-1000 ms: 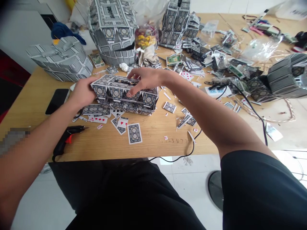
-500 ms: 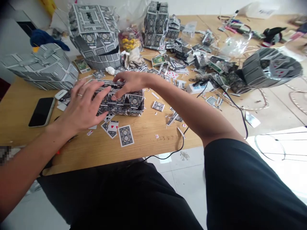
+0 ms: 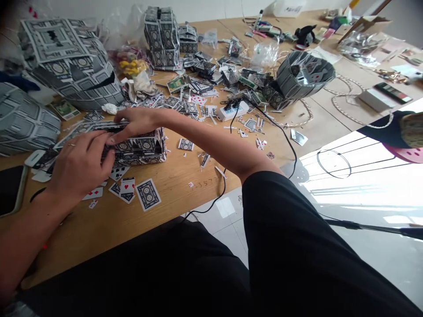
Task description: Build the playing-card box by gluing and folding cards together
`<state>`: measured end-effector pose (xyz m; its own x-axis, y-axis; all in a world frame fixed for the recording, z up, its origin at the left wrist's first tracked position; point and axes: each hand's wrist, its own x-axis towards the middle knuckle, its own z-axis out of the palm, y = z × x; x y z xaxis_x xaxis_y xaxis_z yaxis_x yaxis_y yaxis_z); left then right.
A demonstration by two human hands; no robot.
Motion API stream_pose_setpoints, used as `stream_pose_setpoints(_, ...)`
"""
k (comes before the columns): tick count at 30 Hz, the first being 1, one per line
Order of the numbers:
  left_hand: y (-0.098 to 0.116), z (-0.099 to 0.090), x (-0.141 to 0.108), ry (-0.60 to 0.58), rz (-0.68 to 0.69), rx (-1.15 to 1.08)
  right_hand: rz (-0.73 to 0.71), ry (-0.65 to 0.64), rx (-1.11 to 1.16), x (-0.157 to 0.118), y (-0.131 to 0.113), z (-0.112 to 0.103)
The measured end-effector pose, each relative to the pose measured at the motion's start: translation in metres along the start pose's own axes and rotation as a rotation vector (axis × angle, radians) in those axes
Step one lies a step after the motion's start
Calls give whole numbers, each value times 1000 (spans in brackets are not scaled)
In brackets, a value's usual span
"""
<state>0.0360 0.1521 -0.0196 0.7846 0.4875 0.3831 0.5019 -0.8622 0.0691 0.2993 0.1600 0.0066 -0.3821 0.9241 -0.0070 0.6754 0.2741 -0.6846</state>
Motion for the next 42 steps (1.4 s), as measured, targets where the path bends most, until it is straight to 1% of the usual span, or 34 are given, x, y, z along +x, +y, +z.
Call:
stream_pose_setpoints(2, 1, 0, 0, -7, 1, 7, -9, 46, 16, -9, 4, -4)
stream_pose_setpoints(5, 2, 0, 0, -1, 11, 5, -21, 178, -22, -28, 16, -8)
stream_pose_setpoints(7, 1, 0, 0, 8, 18, 11, -22, 254, -68, -42, 25, -6)
stream_pose_setpoints(10, 0, 1, -1, 13, 47, 40, 12, 315, -118, -67, 32, 1)
stream_pose_setpoints(15, -1, 5, -5, 53, 87, 65, 0, 362, -82, -102, 24, 17)
stream_pose_setpoints(19, 0, 5, -6, 52, 81, 27, -77, 399, -98, -118, 12, 26)
stream_pose_setpoints(22, -6, -3, -11, 26, 86, -41, -137, 396, -157, -124, 4, 33)
stream_pose_setpoints(24, -15, -12, -16, 22, 75, -69, -168, 386, -207, -127, -1, 38)
stream_pose_setpoints(28, -44, -34, -32, 75, -42, -74, -180, 367, -284, -127, -11, 51)
stream_pose_setpoints(31, -65, -44, -41, 76, -133, -135, -148, 408, -291, -123, -14, 62)
stream_pose_setpoints(33, -73, -46, -43, 18, -172, -213, -132, 443, -280, -119, -14, 68)
stream_pose_setpoints(36, -77, -44, -45, -66, -205, -271, -134, 479, -266, -116, -11, 74)
stream_pose_setpoints(39, -79, -39, -46, -68, -253, -301, -146, 492, -264, -116, -9, 75)
stream_pose_setpoints(42, -84, -34, -48, -99, -348, -417, -168, 505, -264, -115, -8, 75)
